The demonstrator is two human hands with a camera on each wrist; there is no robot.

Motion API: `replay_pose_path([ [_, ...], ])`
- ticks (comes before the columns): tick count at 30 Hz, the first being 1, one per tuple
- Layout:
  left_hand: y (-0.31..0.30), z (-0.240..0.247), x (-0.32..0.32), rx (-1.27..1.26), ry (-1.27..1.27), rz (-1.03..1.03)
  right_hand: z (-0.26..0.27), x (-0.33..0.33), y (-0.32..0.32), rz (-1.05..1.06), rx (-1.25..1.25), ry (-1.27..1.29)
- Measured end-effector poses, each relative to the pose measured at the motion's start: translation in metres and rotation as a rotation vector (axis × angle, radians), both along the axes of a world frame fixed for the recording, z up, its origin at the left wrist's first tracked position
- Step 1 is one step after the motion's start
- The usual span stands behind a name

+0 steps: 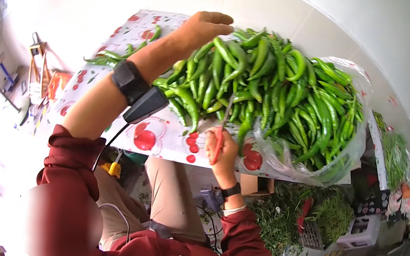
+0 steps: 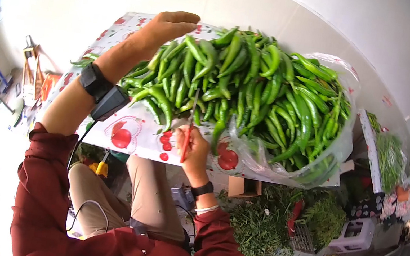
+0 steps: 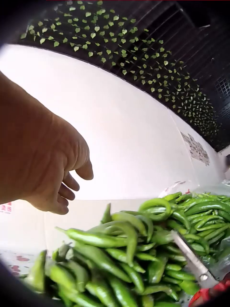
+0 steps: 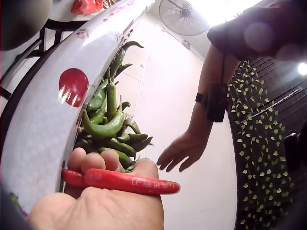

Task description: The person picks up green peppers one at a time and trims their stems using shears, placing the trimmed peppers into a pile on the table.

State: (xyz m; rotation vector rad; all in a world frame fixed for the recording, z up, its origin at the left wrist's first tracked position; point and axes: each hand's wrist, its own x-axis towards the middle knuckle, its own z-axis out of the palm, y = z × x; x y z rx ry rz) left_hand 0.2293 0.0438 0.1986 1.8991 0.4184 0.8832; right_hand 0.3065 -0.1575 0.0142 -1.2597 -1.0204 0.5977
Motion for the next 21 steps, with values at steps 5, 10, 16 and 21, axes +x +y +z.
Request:
replay_pose_path([
  [5, 0.026, -0.025, -0.108, -0.091, -0.062, 0.172, 0.005, -0.001, -0.001, 0.036, 0.013, 0.007],
  [10, 0.049, -0.081, -0.193, -0.188, 0.065, 0.529, 0.008, -0.001, -0.001, -0.007, 0.013, -0.053],
  [16, 0.027, -0.140, -0.192, -0.126, 0.169, 0.449, 0.002, 0.000, 0.003, -0.049, 0.009, -0.111],
  [21, 0.040, -0.139, -0.152, 0.125, 0.299, 0.493, 0.002, 0.000, 0.004, -0.047, 0.006, -0.118],
])
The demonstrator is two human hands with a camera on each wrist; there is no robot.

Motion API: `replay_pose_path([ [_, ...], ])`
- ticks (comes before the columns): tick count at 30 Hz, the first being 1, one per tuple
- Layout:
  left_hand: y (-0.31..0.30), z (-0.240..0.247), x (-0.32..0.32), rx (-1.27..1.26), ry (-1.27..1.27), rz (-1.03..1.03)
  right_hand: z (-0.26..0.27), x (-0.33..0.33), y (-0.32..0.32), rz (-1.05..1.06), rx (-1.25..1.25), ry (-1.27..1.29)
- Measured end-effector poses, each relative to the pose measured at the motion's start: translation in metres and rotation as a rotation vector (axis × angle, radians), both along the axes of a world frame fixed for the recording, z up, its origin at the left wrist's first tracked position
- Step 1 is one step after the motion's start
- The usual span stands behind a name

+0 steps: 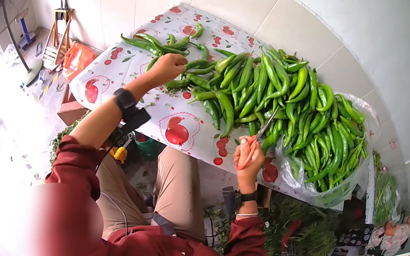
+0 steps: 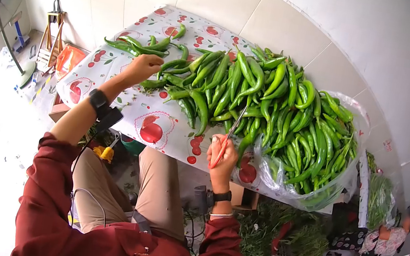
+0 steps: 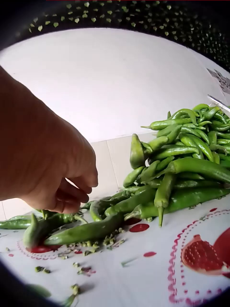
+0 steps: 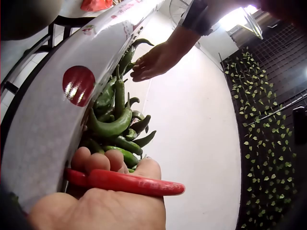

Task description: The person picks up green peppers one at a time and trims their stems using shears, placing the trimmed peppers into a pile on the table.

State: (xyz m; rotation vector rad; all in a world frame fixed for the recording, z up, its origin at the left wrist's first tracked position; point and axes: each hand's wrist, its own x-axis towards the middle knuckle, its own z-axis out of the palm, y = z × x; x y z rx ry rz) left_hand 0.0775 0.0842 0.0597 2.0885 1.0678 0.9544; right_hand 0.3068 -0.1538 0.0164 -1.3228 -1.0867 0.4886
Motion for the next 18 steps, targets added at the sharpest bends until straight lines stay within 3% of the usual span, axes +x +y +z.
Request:
replay_pose_path([
  [3, 0.022, -0.003, 0.026, 0.107, -0.023, 0.041, 0.003, -0.001, -0.001, -0.011, 0.004, -0.047],
  [5, 0.033, -0.002, 0.040, 0.118, 0.222, 0.126, 0.003, -0.001, -0.001, -0.025, -0.015, -0.049],
  [11, 0.048, -0.008, 0.056, -0.023, 0.425, 0.159, 0.003, 0.000, -0.002, 0.021, -0.001, -0.065],
  [15, 0.050, -0.014, 0.047, -0.003, 0.309, 0.208, 0.001, 0.000, -0.002, 0.016, -0.010, -0.045],
  [18, 0.038, 0.006, 0.030, 0.030, -0.011, 0.145, 0.002, 0.000, -0.002, 0.018, -0.012, -0.041],
])
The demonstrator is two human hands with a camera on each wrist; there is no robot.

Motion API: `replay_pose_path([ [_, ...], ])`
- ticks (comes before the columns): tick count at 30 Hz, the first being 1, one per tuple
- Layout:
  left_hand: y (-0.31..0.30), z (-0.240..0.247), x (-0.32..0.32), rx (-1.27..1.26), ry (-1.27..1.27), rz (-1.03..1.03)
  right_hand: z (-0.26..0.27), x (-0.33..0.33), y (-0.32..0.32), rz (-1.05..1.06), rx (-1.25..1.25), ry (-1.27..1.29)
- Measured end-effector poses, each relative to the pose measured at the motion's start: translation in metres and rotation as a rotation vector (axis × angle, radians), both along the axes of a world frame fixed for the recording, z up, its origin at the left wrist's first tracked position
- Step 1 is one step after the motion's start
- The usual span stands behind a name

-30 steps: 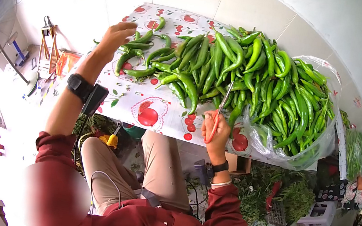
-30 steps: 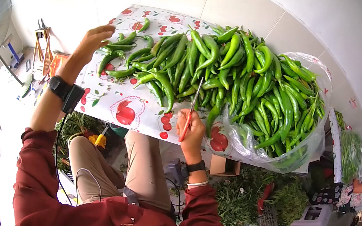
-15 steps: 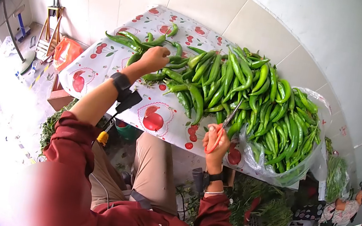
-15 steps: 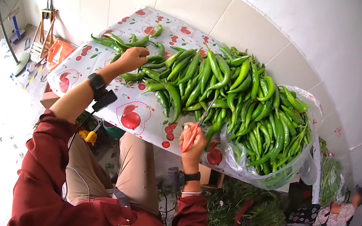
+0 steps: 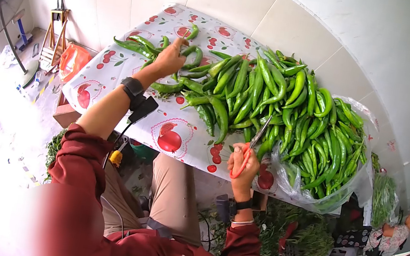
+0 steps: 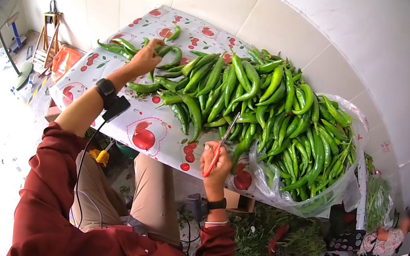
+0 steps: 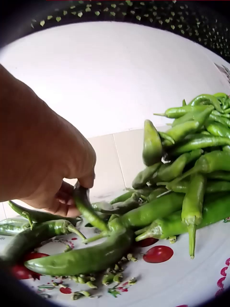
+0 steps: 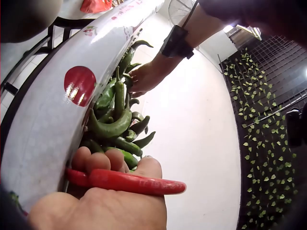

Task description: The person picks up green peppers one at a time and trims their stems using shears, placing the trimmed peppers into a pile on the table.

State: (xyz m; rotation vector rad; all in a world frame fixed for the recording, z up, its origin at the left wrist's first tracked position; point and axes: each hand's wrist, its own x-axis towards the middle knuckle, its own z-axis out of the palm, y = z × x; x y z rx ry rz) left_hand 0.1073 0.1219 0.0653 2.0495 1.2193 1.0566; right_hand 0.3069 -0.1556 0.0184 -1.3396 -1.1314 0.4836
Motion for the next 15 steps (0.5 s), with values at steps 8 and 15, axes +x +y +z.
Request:
replay_pose_path([
  [8, -0.013, 0.013, -0.062, -0.148, -0.268, -0.076, -0.005, 0.001, 0.001, -0.022, 0.004, -0.005],
  [15, -0.068, 0.015, -0.073, -0.231, -0.335, -0.020, -0.005, -0.001, 0.002, -0.027, 0.021, 0.031],
])
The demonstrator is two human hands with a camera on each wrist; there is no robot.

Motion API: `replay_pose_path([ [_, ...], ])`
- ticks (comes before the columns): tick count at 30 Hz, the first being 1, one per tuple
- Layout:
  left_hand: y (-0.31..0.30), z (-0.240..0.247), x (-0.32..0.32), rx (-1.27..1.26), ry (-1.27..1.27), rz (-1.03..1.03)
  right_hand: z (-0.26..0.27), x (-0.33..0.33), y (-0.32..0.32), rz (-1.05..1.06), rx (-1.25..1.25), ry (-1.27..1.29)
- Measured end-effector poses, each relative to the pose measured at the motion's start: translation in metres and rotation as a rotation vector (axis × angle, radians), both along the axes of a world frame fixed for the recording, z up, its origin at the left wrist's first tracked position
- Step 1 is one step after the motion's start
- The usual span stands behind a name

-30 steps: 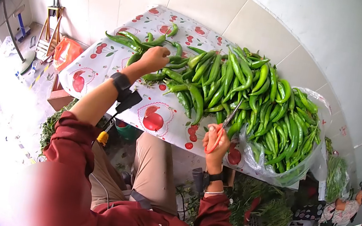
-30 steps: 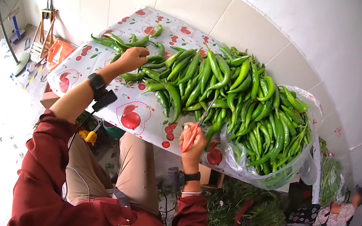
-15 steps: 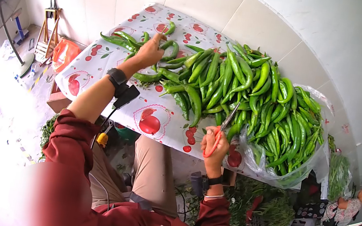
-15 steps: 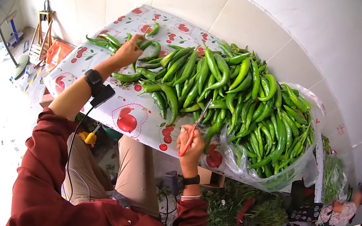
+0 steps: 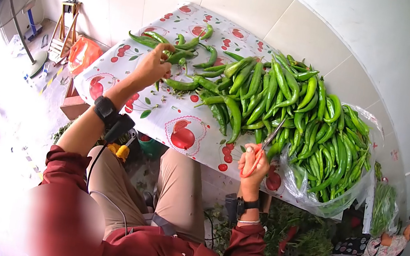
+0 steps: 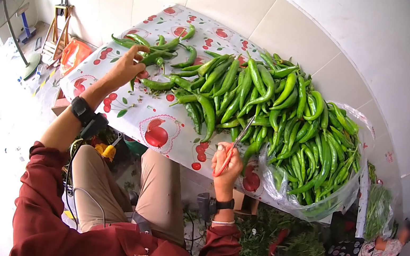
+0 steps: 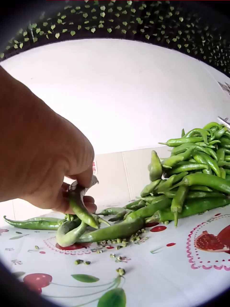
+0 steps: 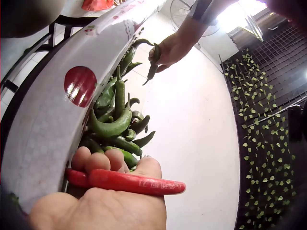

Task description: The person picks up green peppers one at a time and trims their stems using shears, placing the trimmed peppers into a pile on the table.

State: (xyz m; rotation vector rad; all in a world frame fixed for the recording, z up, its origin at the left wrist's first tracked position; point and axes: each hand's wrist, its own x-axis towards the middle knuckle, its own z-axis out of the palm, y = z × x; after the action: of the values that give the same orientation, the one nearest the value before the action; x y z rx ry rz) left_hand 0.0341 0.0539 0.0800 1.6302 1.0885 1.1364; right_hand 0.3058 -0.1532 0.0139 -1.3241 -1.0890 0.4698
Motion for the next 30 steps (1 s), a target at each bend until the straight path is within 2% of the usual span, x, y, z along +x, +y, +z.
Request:
replay_pose_path([
  [3, 0.001, -0.014, 0.000, 0.033, 0.096, -0.116, -0.001, 0.000, 0.001, -0.007, 0.002, 0.001],
  [7, -0.012, -0.008, 0.002, 0.007, 0.150, -0.110, 0.000, 0.001, 0.000, -0.022, -0.026, -0.024],
  [9, -0.018, -0.006, 0.003, 0.126, 0.350, -0.036, -0.002, 0.002, 0.000, -0.014, -0.017, -0.023],
  [13, -0.011, -0.021, 0.007, 0.196, 0.484, -0.070, -0.006, 0.003, 0.001, -0.003, 0.005, 0.001],
  [15, -0.008, -0.034, 0.010, 0.358, 0.553, -0.058, -0.005, 0.003, 0.001, 0.001, -0.009, -0.016],
  [21, -0.011, -0.037, 0.022, 0.308, 0.717, -0.009, -0.002, 0.000, 0.000, 0.001, -0.015, -0.002],
  [25, -0.012, -0.033, 0.013, 0.247, 0.704, -0.007, -0.004, 0.003, 0.000, 0.002, 0.008, -0.029],
  [27, -0.007, -0.031, 0.002, 0.376, 0.605, -0.074, -0.006, 0.004, 0.001, 0.004, 0.010, -0.028],
  [30, -0.009, -0.017, -0.011, 0.299, 0.478, -0.143, -0.005, 0.002, 0.000, 0.005, 0.012, -0.021],
])
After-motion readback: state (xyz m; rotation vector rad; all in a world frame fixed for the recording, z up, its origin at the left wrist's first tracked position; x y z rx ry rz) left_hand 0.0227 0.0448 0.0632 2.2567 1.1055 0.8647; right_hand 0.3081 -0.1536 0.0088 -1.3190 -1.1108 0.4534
